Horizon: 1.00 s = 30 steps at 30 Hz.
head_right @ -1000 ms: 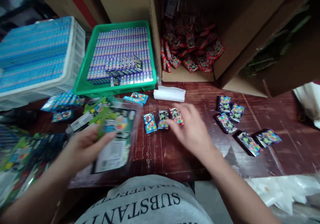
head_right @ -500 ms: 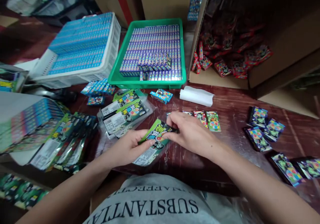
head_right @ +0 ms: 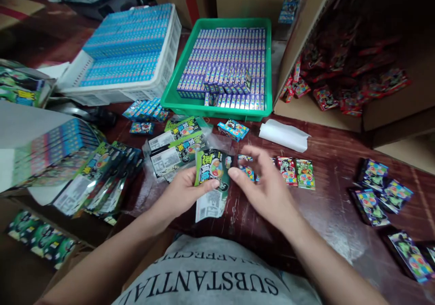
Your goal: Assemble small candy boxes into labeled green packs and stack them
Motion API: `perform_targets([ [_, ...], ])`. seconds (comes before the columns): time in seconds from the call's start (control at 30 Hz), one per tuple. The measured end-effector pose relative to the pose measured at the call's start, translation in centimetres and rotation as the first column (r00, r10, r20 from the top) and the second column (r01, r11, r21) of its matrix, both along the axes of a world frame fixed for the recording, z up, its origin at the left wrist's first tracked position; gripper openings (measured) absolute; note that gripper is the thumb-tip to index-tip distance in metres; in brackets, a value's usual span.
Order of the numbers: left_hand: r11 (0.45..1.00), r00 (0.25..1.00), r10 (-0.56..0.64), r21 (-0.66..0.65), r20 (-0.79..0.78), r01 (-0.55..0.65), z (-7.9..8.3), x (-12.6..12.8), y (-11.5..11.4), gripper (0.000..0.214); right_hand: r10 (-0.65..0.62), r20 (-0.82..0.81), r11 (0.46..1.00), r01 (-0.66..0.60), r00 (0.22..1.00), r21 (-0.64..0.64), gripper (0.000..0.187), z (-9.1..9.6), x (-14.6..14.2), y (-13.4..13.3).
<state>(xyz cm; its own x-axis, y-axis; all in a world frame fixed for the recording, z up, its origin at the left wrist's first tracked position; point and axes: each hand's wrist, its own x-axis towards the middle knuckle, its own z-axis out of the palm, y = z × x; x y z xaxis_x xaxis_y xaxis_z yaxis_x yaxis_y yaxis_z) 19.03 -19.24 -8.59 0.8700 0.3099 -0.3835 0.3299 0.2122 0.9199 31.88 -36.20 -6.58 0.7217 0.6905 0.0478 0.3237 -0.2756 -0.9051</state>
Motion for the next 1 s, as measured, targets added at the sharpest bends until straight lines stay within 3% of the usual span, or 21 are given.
perform_targets([
  [0.07,0.997,1.0,0.022,-0.071,0.016,-0.02,-0.5,-0.2,-0.7,0.027,-0.033,-0.02,0.998,0.032,0.999,-0.048,0.027,-1.7,-1.8,0.8],
  [0.2,0.985,0.998,0.019,-0.173,0.066,-0.008,-1.0,-0.6,-1.4,0.036,-0.105,0.231,0.975,0.145,0.967,-0.166,0.032,-3.4,-4.0,1.7],
  [0.3,0.99,0.99,0.106,-0.106,0.097,-0.096,-1.6,-0.6,-1.5,0.035,-0.106,0.295,0.972,0.161,0.95,-0.171,0.03,-3.6,-4.5,2.0],
  [0.4,0.957,0.954,0.29,-0.001,0.079,-0.291,-2.5,-0.4,-1.4,0.031,-0.097,0.246,0.968,0.149,0.964,-0.201,0.032,-3.6,-4.8,2.4],
  [0.5,0.909,0.908,0.414,0.013,0.068,-0.416,-3.3,-0.4,-0.9,0.035,-0.002,0.201,0.949,0.066,0.98,-0.307,0.037,-4.0,-5.4,2.5],
  [0.67,0.905,0.934,0.345,0.233,0.092,-0.357,-4.2,-1.7,-0.6,0.036,0.063,0.198,0.918,0.021,0.978,-0.395,0.043,-5.6,-6.1,1.8],
  [0.83,0.911,0.93,0.367,0.191,0.033,-0.366,-5.3,-3.1,-2.0,0.04,0.05,-0.017,0.97,-0.053,0.999,-0.239,0.033,-5.6,-4.9,0.9],
  [0.9,0.876,0.9,0.434,0.214,0.038,-0.432,-5.5,-2.8,-2.4,0.038,0.015,-0.06,0.977,-0.027,0.998,-0.212,0.033,-5.4,-4.7,0.7],
  [1.0,0.743,0.778,0.616,0.236,0.123,-0.626,-5.6,-1.7,-2.3,0.036,0.008,-0.143,0.98,-0.036,0.99,-0.195,0.034,-5.4,-5.4,0.4],
])
